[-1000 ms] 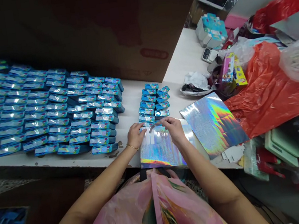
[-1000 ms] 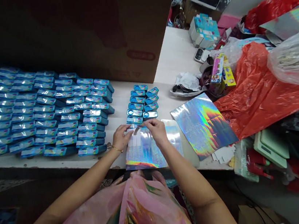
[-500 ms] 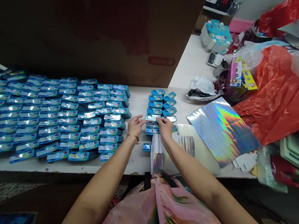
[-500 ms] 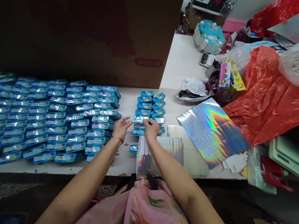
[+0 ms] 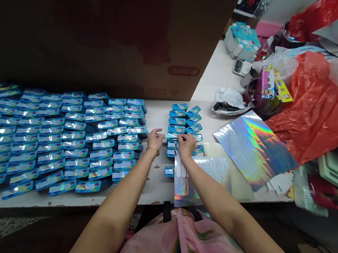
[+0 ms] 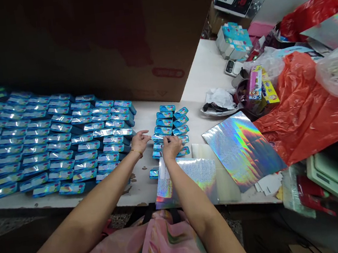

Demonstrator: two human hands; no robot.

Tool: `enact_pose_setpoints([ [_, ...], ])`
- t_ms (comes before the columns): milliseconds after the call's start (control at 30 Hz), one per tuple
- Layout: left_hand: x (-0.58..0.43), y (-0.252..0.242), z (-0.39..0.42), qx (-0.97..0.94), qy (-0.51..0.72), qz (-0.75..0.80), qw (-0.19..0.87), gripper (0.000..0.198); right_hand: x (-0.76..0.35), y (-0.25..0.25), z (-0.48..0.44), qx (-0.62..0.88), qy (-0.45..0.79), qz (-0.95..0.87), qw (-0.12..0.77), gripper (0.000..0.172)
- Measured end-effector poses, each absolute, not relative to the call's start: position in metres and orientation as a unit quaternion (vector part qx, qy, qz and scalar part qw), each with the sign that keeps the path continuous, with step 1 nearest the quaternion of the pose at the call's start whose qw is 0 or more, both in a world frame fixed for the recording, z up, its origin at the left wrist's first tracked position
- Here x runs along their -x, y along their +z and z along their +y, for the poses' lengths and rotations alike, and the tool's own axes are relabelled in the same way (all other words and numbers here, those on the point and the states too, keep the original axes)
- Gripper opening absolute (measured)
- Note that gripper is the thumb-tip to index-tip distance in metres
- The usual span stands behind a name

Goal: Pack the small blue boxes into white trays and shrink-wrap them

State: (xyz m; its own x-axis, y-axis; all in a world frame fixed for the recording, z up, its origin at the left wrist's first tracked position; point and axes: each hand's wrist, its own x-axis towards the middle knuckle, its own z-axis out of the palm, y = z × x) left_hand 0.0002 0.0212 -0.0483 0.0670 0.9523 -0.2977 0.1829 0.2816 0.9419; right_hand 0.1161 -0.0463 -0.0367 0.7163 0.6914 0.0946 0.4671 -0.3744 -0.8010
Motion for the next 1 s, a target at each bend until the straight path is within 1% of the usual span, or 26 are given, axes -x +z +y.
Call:
enact_pose_setpoints([
  [67, -0.001, -0.051, 0.022, -0.498, 0.343, 0.585, 0.54, 0.032, -0.115, -0.037, -0.046, 0.832, 0.128, -0.363, 0.4, 0.035],
  [200, -0.004, -0.057, 0.023, -0.522, 0.326, 0.594, 0.518, 0.031, -0.121, -0.029, -0.048, 0.858, 0.121, -0.401, 0.297, 0.027],
  [300, -0.005, -0.057, 0.024, -0.533, 0.321, 0.616, 0.482, 0.036, -0.13, -0.021, -0.054, 0.837, 0.096, -0.484, 0.239, 0.024],
  [367, -0.004, -0.051, 0.019, -0.537, 0.321, 0.633, 0.457, 0.038, -0.136, -0.017, -0.057, 0.794, 0.082, -0.572, 0.19, 0.026],
  [467, -0.004, -0.03, -0.001, -0.575, 0.332, 0.625, 0.411, 0.029, -0.148, -0.013, -0.057, 0.726, 0.079, -0.668, 0.138, 0.033],
  [533, -0.008, -0.013, -0.022, -0.657, 0.32, 0.56, 0.391, 0.027, -0.161, -0.01, -0.059, 0.717, 0.097, -0.673, 0.155, 0.033],
  [600, -0.014, 0.001, -0.042, -0.748, 0.276, 0.467, 0.381, 0.033, -0.181, -0.006, -0.069, 0.719, 0.14, -0.646, 0.217, 0.032],
  [667, -0.022, 0.008, -0.056, -0.803, 0.212, 0.4, 0.389, 0.043, -0.204, -0.002, -0.091, 0.696, 0.224, -0.624, 0.277, 0.028],
  [700, -0.026, 0.008, -0.061, -0.815, 0.181, 0.384, 0.394, 0.044, -0.214, -0.002, -0.105, 0.674, 0.275, -0.622, 0.289, 0.026],
  [733, -0.029, 0.008, -0.065, -0.821, 0.152, 0.375, 0.402, 0.039, -0.222, -0.002, -0.12, 0.651, 0.322, -0.625, 0.286, 0.025],
  [833, -0.035, 0.004, -0.07, -0.809, 0.095, 0.38, 0.438, 0.011, -0.235, -0.008, -0.158, 0.619, 0.406, -0.63, 0.234, 0.026],
  [900, -0.036, 0.006, -0.072, -0.791, 0.098, 0.397, 0.455, 0.01, -0.233, -0.012, -0.169, 0.622, 0.414, -0.625, 0.229, 0.021],
  [1000, -0.034, 0.013, -0.075, -0.788, 0.105, 0.398, 0.458, 0.017, -0.226, -0.008, -0.163, 0.606, 0.388, -0.651, 0.242, 0.02],
])
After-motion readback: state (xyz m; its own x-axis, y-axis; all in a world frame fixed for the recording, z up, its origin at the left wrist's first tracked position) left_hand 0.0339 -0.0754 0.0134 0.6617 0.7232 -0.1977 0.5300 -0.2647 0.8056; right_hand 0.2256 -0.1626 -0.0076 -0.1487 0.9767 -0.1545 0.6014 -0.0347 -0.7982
